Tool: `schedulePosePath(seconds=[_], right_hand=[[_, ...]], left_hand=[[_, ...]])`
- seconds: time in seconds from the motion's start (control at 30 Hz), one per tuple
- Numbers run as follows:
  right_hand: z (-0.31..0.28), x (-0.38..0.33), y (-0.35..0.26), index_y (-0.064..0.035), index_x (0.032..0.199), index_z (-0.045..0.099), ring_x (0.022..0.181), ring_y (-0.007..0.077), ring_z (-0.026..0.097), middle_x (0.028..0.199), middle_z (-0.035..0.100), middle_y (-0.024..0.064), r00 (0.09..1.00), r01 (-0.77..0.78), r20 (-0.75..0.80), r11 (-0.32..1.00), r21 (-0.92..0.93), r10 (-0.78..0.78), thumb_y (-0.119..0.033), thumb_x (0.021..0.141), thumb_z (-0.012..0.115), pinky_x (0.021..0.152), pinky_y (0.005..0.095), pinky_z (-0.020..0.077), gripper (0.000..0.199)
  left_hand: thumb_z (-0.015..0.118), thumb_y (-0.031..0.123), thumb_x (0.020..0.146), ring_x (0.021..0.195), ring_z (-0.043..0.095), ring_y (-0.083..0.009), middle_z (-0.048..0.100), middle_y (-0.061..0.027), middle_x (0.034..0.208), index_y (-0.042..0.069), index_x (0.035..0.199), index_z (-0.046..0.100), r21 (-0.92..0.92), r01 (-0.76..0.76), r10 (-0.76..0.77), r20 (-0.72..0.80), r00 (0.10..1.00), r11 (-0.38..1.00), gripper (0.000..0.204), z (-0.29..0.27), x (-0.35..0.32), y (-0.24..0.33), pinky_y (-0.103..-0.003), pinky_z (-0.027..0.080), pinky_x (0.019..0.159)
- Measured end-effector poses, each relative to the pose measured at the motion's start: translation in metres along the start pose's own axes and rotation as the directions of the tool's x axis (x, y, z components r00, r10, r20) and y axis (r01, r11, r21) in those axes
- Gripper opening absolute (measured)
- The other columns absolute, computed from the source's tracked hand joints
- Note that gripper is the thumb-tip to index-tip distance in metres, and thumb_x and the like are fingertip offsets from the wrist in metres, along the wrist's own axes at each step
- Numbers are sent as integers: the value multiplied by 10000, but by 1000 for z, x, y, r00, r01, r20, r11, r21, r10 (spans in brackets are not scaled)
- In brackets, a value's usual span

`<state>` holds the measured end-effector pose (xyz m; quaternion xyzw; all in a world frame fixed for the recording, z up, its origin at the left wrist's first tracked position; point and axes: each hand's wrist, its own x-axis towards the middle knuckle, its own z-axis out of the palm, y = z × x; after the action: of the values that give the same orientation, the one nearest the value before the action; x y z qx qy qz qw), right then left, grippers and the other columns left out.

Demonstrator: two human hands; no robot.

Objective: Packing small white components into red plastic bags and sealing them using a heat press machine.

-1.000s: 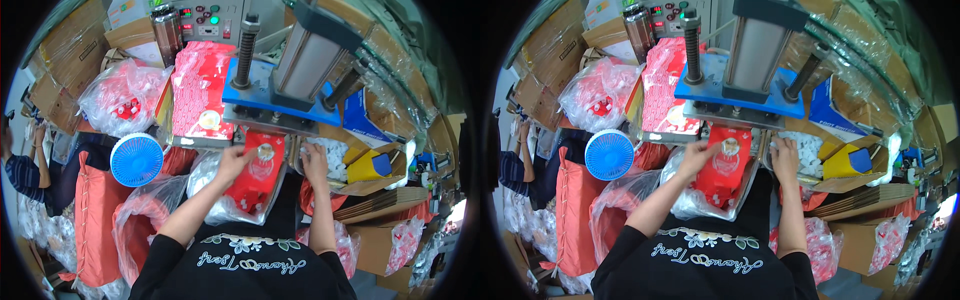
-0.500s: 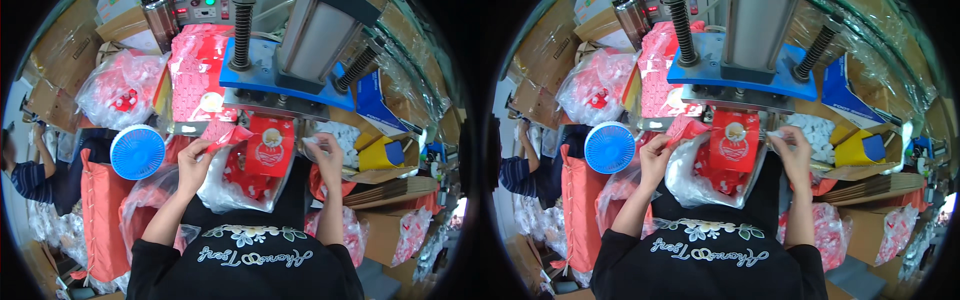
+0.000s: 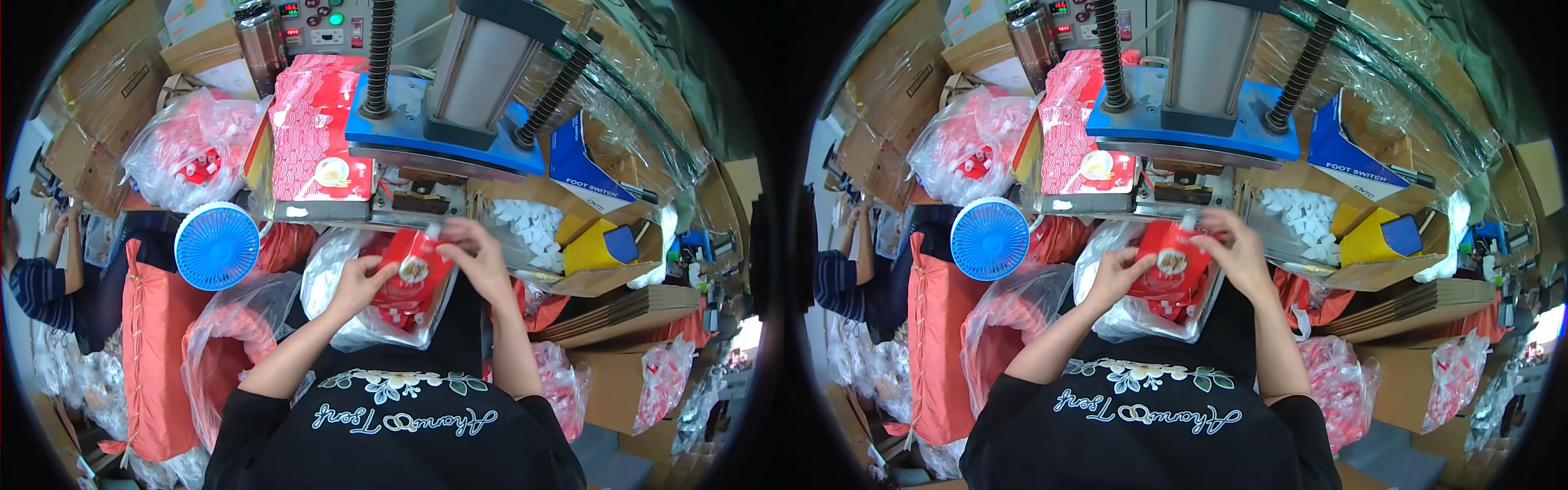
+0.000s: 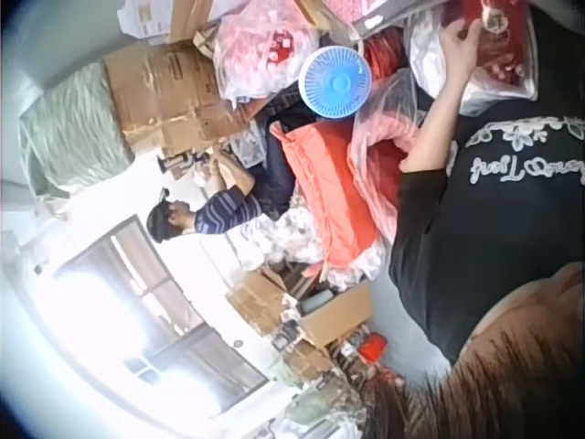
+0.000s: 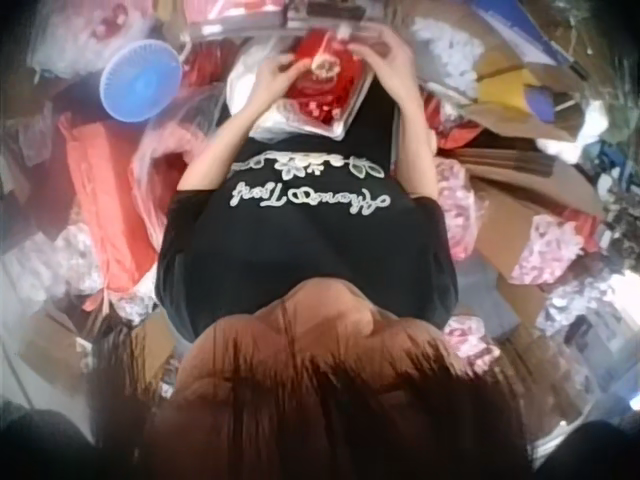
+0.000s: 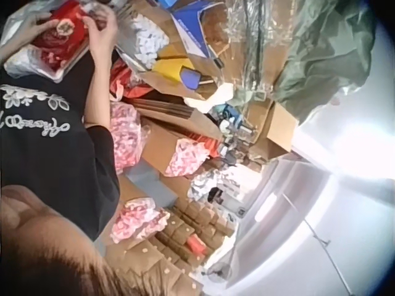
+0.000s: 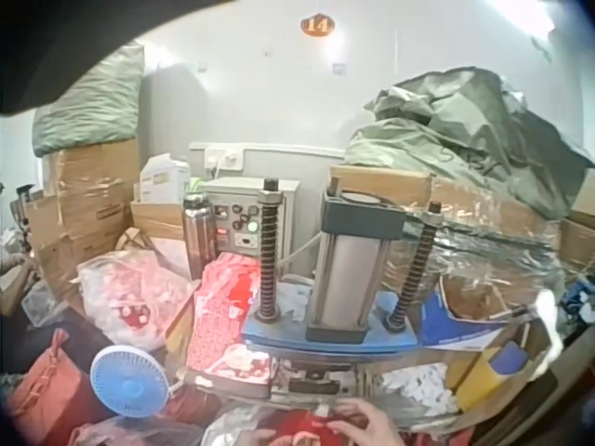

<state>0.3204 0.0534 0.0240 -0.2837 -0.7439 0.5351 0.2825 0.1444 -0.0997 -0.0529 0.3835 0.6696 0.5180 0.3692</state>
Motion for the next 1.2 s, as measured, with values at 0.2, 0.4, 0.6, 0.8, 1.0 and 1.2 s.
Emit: schedulePosePath(seconds=[0.2,0.4,0.6,0.8,1.0,1.2], right_hand=[[-84,-14,9,-23,1229,619,995,289,662,1121,680,167,941,-147,-328,780,-609,-79,-236,872,696,844,374,508,423],[-114,-28,51,-70,1123,654,1000,390,627,1071,656,162,913,-310,-392,439,-843,-109,-270,842,708,828,441,502,349],[-80,-8,69,-77,991,663,948,382,594,970,593,147,947,-90,-247,571,-816,-204,-120,806,717,789,452,481,197],[-77,-6,66,-36,1025,674,953,394,592,1009,624,177,921,-39,-274,633,-773,-277,-153,905,631,817,457,470,173],[-83,1,50,-15,1055,644,804,75,534,889,605,7,909,-7,-404,965,-262,-102,-100,912,641,731,230,420,166],[-16,-8,-8,-18,1000,641,806,98,601,892,655,24,983,81,-153,985,-150,-104,-60,819,745,755,243,471,213]], left_hand=[[703,184,904,656,628,-83,701,-61,783,-63,925,715,-496,126,-189,-79,979,859,248,20,39,33,-250,493,582],[711,159,891,634,628,-97,707,-85,823,-60,948,710,-660,183,-312,-81,947,729,226,31,48,40,-225,478,552],[720,259,873,865,660,-244,701,-123,1007,8,1155,670,260,-214,285,-276,918,942,381,-36,67,35,-318,497,757],[756,234,789,1386,408,-301,521,-122,1415,119,1329,564,822,-198,534,-146,833,534,584,-84,34,-12,-508,179,1170],[682,9,843,824,646,-175,712,-59,874,9,929,725,503,-293,508,-366,779,813,97,-82,16,21,-316,473,771],[723,32,862,751,591,-58,693,-20,830,-23,904,732,-93,-85,69,-164,984,992,70,-19,-16,16,-217,452,663]])
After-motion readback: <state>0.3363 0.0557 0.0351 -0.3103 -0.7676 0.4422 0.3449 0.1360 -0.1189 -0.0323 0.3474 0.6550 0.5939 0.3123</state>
